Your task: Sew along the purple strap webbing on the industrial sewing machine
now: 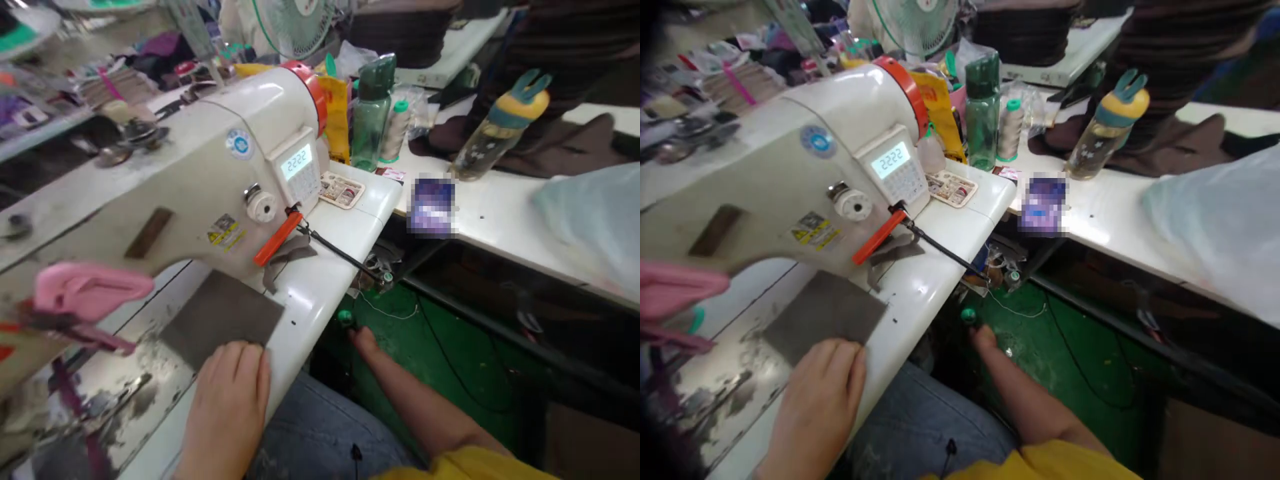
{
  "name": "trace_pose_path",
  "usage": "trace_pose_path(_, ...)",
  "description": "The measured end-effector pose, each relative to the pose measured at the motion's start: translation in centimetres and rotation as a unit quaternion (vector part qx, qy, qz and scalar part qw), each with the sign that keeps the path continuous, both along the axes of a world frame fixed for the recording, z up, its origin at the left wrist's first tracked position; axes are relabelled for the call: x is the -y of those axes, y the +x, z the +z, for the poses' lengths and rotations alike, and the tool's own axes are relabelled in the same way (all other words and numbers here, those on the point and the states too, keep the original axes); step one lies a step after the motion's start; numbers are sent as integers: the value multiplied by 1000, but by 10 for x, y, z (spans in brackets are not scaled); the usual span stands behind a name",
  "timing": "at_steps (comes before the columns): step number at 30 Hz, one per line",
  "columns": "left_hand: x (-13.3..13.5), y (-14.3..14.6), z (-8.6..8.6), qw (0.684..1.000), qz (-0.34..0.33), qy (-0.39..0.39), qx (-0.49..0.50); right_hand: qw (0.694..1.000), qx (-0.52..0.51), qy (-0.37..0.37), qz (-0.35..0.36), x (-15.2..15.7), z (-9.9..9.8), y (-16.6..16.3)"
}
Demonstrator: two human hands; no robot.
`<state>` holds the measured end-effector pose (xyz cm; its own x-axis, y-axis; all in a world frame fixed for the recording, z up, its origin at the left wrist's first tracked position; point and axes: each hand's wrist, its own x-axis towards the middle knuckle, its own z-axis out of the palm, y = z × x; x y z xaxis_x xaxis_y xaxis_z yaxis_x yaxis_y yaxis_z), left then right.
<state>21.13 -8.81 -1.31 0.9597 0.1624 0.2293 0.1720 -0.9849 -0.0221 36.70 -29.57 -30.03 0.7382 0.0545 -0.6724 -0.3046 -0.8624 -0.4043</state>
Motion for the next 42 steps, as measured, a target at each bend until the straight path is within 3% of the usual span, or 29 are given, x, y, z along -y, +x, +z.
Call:
trace_pose_path(5,10,-2,20,995,-6,69,75,998,-51,26,22,52,45,-25)
trace_pose_path(7,22,-10,24,983,-60,102,140,998,-46,45,14,68,62,-35)
trace_pose_path(9,42,-20,22,969,-127,83,193,997,-34,71,3,81,80,-45)
trace_pose_path(12,80,-31,3,975,-160,-52,143,993,-11,115,-15,96,105,-59)
trace_pose_path(14,100,-31,-19,975,-93,-204,-5,989,7,145,-28,101,121,-68)
trace_pose_path(15,107,-28,-30,946,-15,-311,-88,987,16,158,-34,102,129,-72)
trace_pose_path(16,112,-25,-42,892,62,-414,-171,984,23,170,-40,102,136,-76)
trace_pose_path(19,117,-16,-67,834,114,-484,-237,977,38,201,-55,96,155,-88)
trace_pose_path(22,117,-12,-75,822,117,-502,-242,970,42,232,-59,88,172,-100)
trace_pose_path(28,109,-17,-67,840,140,-456,-259,956,40,286,-48,72,194,-120)
trace_pose_path(42,111,-20,-38,876,166,-324,-317,955,-1,296,4,70,199,-131)
